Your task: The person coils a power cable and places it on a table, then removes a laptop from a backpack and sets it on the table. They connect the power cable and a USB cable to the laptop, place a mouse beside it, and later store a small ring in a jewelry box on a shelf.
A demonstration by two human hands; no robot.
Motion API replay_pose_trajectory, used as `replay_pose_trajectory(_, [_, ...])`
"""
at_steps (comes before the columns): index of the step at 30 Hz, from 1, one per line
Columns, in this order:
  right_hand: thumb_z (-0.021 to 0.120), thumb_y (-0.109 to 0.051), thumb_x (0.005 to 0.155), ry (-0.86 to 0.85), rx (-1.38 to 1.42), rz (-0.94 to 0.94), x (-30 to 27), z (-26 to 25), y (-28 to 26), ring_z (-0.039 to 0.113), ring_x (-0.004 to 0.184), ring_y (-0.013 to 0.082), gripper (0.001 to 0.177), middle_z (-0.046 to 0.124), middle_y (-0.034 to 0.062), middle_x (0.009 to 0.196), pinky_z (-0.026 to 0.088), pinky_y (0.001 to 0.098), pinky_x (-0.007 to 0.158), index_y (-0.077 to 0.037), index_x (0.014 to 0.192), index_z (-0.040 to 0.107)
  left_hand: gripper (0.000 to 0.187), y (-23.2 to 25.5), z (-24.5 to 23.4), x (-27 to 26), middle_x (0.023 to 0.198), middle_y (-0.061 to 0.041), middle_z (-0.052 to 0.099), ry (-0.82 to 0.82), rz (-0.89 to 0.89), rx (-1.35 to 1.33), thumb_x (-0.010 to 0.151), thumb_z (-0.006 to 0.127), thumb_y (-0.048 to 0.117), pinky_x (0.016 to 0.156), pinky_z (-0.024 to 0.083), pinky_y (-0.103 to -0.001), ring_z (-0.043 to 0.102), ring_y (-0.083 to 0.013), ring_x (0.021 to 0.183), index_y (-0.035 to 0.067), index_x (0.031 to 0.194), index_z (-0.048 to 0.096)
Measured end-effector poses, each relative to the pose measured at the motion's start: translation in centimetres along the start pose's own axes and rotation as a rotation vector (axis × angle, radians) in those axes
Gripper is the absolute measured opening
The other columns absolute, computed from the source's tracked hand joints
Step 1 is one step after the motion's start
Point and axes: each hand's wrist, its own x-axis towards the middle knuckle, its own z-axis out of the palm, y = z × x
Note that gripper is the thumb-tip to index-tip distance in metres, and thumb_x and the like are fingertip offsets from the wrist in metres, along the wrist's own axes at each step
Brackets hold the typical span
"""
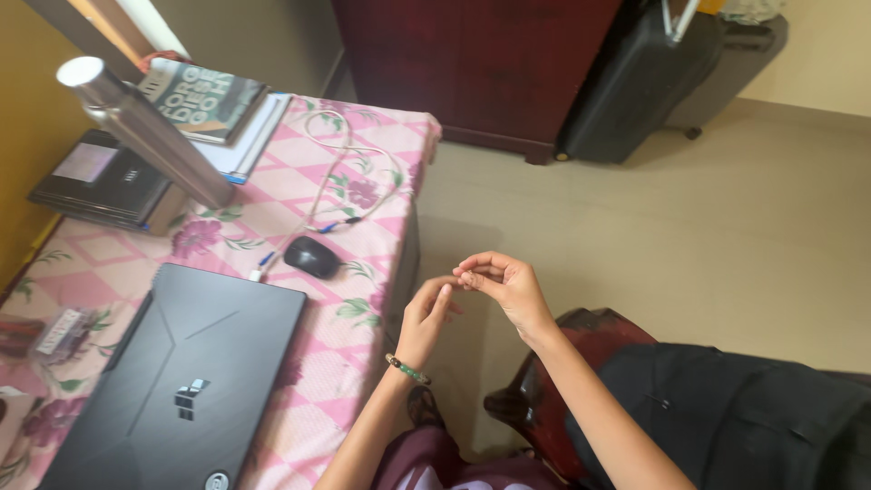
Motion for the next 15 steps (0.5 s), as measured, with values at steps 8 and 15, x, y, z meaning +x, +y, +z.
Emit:
replay_pose_trajectory(8, [0.074,-0.006,0.090,0.028,-0.236,-0.135,5.4,3.6,1.8,0.065,0.081,0.0104,0.010,0.074,0.0033,0.085,0.054,0.0287,0.079,-0.002,0.099,0.077,0.031,-0.6,-4.1,3.7,0.102,-0.008,0.073,-0.046,-0.018,-0.268,0.100,0.065,0.020,0.073,0.054,-0.025,0.069,-0.0130,0.080,0.001,0.125,0.067])
replay_pose_trajectory(15, [0.069,0.001,0.088,0.034,-0.419,-0.269,9.2,1.6,2.0,0.069,0.087,0.0105,0.016,0.076,0.0021,0.093,0.055,0.0277,0.087,-0.003,0.102,0.076,0.033,-1.3,-3.7,9.0,0.088,-0.008,0.076,-0.037,-0.039,-0.177,0.098,0.070,0.021,0.073,0.056,-0.025,0.068,-0.0115,0.078,-0.006,0.117,0.072])
